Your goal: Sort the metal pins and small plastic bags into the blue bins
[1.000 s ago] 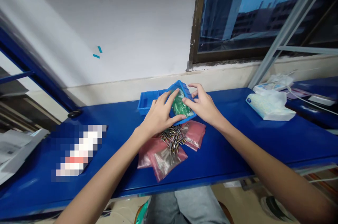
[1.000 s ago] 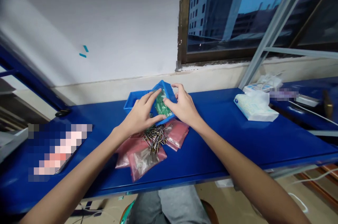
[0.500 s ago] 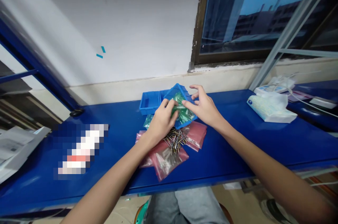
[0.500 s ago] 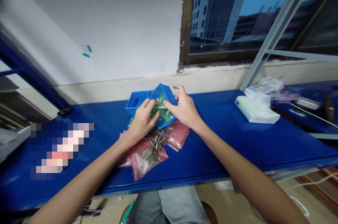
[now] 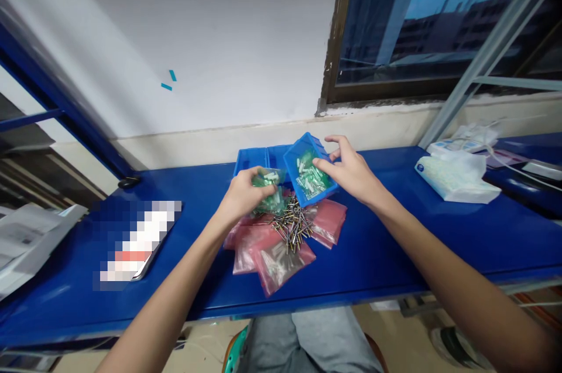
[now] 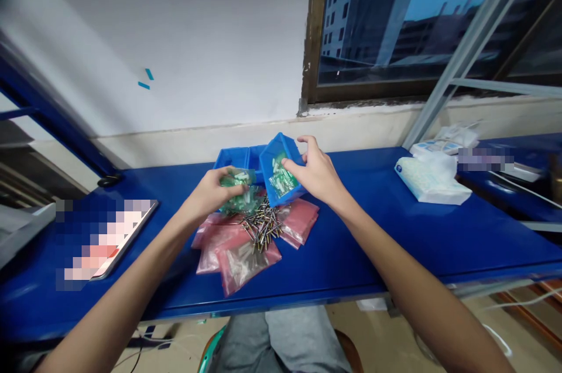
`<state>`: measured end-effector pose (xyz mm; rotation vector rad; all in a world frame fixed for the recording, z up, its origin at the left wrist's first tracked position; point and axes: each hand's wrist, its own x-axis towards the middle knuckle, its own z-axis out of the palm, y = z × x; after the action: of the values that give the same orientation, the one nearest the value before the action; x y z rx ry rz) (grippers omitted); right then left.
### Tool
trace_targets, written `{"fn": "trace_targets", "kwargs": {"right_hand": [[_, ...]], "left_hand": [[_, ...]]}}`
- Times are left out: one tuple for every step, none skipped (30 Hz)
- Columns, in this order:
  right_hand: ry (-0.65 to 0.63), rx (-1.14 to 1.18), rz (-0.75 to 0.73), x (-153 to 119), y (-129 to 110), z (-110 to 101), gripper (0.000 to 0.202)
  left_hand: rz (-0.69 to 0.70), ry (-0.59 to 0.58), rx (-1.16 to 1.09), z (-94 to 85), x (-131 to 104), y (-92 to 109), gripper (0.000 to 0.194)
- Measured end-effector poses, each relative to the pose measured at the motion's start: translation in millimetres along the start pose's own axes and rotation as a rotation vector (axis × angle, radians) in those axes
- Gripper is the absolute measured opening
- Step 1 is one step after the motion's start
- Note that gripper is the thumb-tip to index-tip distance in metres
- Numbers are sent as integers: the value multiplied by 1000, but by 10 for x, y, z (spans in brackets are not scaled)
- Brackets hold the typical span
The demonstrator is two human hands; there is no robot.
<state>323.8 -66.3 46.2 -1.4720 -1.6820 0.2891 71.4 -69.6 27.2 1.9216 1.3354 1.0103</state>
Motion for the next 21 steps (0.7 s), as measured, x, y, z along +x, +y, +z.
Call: {"fn": "trace_targets", "kwargs": {"right_hand": [[7,-8,-11,2,-2,-14,62],[18,-16,-27,0,-8,-28,60],[32,-25,-48,-5,-17,-41,59],[49,-34,-70,-13,-29,-50,58],[69,-44,-94,-23,-42,-54,58],[89,-55,-118,-33,-54,-54,57],[106,-69,-143,-44,-64,-49,57],[120,-84,-169,-53,-72,-41,57],[130,-101,-196,-62,-76,-30,57],[137,-116,-221,-69,-79,-19,57],[140,-128,-241,-75,-80,-8,57],[141,-135,-256,-81,-82,1,58],[141,-138,-265,-87,-86,8,58],[140,-139,-269,-95,-92,13,58],[140,-140,-270,-103,-100,16,58],[140,-143,-269,-113,-110,19,58],[141,-148,-268,-123,-120,22,59],[140,-155,-268,-133,-130,25,59],[139,-162,-268,-144,-139,30,60],[134,-170,-268,-155,-147,37,61],[128,-178,-269,-165,-155,46,62]], "left_hand": [[-29,-63,-28,7,-46,-16,21],[-47,-101,-26,23,-101,-19,21],[-50,-106,21,46,-159,-11,20],[-44,-82,98,74,-219,6,19],[-26,-53,183,103,-274,28,19],[-2,-25,261,132,-323,52,19],[23,-4,322,158,-364,72,19],[48,10,365,180,-398,87,21],[68,22,395,197,-425,95,23],[83,32,419,209,-447,95,25],[95,42,448,216,-466,89,27],[108,55,488,220,-483,79,29],[122,70,534,223,-500,67,31],[140,81,580,226,-516,56,33],[162,86,616,231,-534,49,34],[186,84,636,239,-553,46,36],[210,77,643,252,-573,48,38],[233,63,642,270,-594,54,41],[257,47,641,293,-616,62,44],[281,34,646,321,-639,71,49],[307,21,658,353,-661,77,56]]}}
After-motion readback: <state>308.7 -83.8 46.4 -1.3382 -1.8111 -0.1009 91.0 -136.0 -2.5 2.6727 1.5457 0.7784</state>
